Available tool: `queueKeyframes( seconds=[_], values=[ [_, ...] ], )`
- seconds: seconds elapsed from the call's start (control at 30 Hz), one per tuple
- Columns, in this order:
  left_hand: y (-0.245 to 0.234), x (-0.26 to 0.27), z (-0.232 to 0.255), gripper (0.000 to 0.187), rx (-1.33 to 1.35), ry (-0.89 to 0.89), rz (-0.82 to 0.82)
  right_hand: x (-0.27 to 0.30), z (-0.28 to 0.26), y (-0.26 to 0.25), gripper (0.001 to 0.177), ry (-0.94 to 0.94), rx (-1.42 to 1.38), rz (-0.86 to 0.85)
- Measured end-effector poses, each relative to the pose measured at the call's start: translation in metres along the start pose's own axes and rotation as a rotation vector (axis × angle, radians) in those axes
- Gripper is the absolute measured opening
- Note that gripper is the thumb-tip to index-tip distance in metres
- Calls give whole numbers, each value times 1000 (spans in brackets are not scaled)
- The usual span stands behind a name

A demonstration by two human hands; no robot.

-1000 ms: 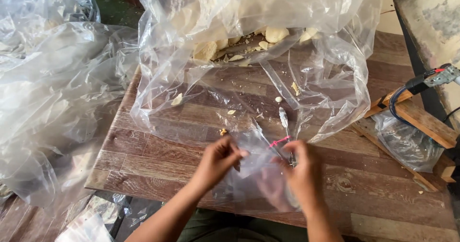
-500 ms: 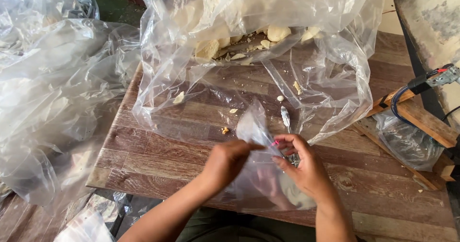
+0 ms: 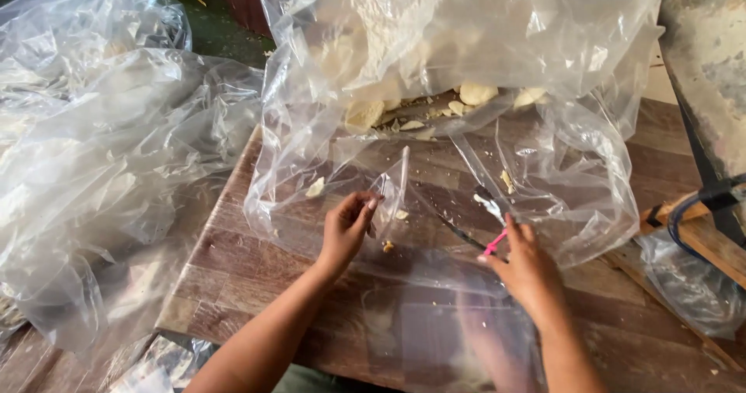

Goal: Manually filling small plastic bags with crackers and sealing them using a heat sealer

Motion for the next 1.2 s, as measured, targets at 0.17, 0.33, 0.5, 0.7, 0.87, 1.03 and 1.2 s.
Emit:
queueKeyframes(
  seconds=[0.17, 0.33, 0.5, 0.7, 0.87, 1.03, 1.2],
  values=[
    [-1, 10, 5, 16, -81, 74, 17, -90, 54, 11, 88, -118, 229, -197],
    [0, 14, 10, 15, -214, 147, -28, -137, -20, -41, 84, -165, 59, -80],
    [0, 14, 19, 23, -250, 175, -127, -235, -84, -23, 88, -126, -12, -30],
    [1, 13, 11, 28, -318, 280, -231, -332, -136, -22, 27, -75, -55, -73],
    [-1, 12, 14, 31, -316, 262, -243, -359, -148, -25, 25, -143, -632, 108],
    [3, 7, 17, 29, -303, 307, -280, -356, -155, -17, 22, -183, -645, -13],
    [2, 5, 18, 27, -284, 311, -284, -349, -162, -9, 20, -234, -651, -137]
  ],
)
Point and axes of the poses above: each hand's wrist, its own x-axis away from the middle knuckle, its own y-axis out of the palm, z = x × y, the point moved 1 cm from there along -x, towards the middle knuckle, and after that the axes turned 3 degrees about y, right-handed, at the moved point
